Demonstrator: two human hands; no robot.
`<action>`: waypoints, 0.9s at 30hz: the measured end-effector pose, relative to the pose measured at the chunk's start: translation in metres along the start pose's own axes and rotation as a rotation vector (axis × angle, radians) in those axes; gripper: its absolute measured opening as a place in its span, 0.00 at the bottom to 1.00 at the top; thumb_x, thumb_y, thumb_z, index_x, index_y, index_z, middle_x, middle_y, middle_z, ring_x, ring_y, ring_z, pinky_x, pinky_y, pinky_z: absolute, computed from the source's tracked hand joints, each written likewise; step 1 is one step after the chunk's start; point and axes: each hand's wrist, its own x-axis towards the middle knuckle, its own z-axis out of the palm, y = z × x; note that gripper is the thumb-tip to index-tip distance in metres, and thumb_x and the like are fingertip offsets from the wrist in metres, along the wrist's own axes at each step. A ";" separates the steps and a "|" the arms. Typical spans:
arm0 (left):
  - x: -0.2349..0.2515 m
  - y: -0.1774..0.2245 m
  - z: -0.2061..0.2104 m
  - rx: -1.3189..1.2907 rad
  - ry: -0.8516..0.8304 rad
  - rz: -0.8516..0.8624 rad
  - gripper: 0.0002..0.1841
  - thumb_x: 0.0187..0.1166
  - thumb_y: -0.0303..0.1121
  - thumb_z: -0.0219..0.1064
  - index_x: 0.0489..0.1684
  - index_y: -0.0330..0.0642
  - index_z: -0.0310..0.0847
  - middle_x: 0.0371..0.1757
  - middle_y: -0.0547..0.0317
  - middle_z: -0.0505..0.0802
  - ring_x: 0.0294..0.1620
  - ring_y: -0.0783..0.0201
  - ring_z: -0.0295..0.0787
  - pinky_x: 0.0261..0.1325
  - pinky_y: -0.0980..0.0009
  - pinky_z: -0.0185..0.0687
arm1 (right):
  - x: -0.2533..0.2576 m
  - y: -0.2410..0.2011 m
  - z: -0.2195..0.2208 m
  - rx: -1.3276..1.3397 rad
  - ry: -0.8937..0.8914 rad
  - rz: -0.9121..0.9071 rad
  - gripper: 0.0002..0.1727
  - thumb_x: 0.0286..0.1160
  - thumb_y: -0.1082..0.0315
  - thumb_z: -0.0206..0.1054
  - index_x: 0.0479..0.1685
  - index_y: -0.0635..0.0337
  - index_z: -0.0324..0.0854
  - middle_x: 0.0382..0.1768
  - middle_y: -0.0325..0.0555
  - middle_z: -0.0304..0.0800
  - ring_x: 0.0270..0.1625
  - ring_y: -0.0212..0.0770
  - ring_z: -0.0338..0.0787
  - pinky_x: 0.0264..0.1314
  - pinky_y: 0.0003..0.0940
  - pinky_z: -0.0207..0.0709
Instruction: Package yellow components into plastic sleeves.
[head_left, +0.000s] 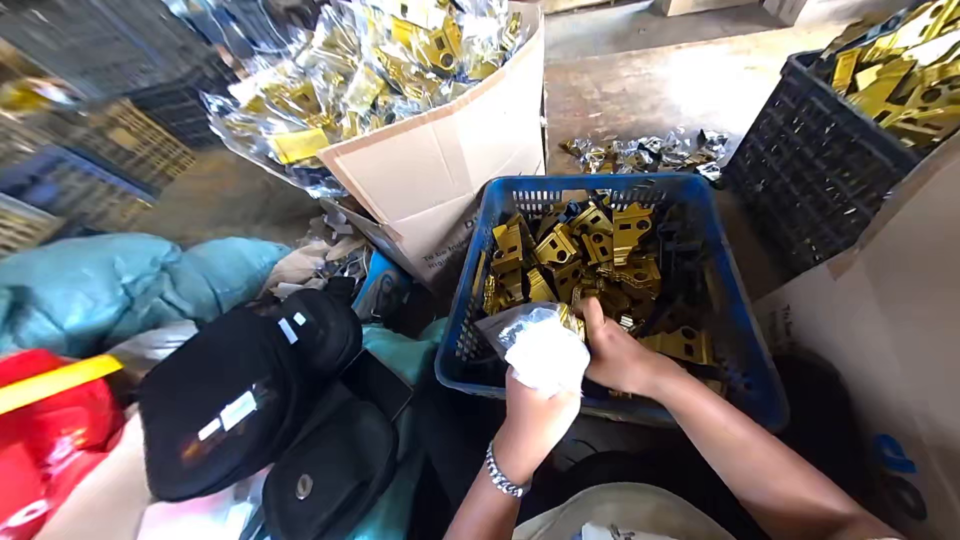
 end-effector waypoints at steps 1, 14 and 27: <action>0.001 -0.005 0.001 0.049 -0.003 0.028 0.20 0.65 0.27 0.78 0.48 0.18 0.82 0.43 0.50 0.94 0.49 0.77 0.91 0.60 0.78 0.86 | 0.004 -0.001 -0.003 0.131 -0.017 0.030 0.43 0.67 0.71 0.73 0.82 0.75 0.53 0.71 0.68 0.78 0.71 0.53 0.84 0.76 0.46 0.76; -0.004 0.011 -0.001 0.057 -0.203 0.235 0.12 0.70 0.30 0.74 0.42 0.28 0.89 0.42 0.54 0.96 0.48 0.74 0.92 0.58 0.76 0.86 | -0.011 0.004 -0.048 0.051 -0.015 -0.100 0.18 0.69 0.66 0.76 0.56 0.67 0.90 0.54 0.67 0.88 0.59 0.59 0.86 0.66 0.53 0.78; 0.004 -0.007 0.002 -0.077 -0.210 0.049 0.10 0.72 0.20 0.67 0.47 0.19 0.83 0.37 0.54 0.96 0.37 0.71 0.95 0.47 0.73 0.93 | 0.006 -0.021 -0.074 0.284 0.299 0.050 0.27 0.92 0.53 0.51 0.79 0.59 0.73 0.78 0.54 0.76 0.78 0.47 0.78 0.80 0.52 0.70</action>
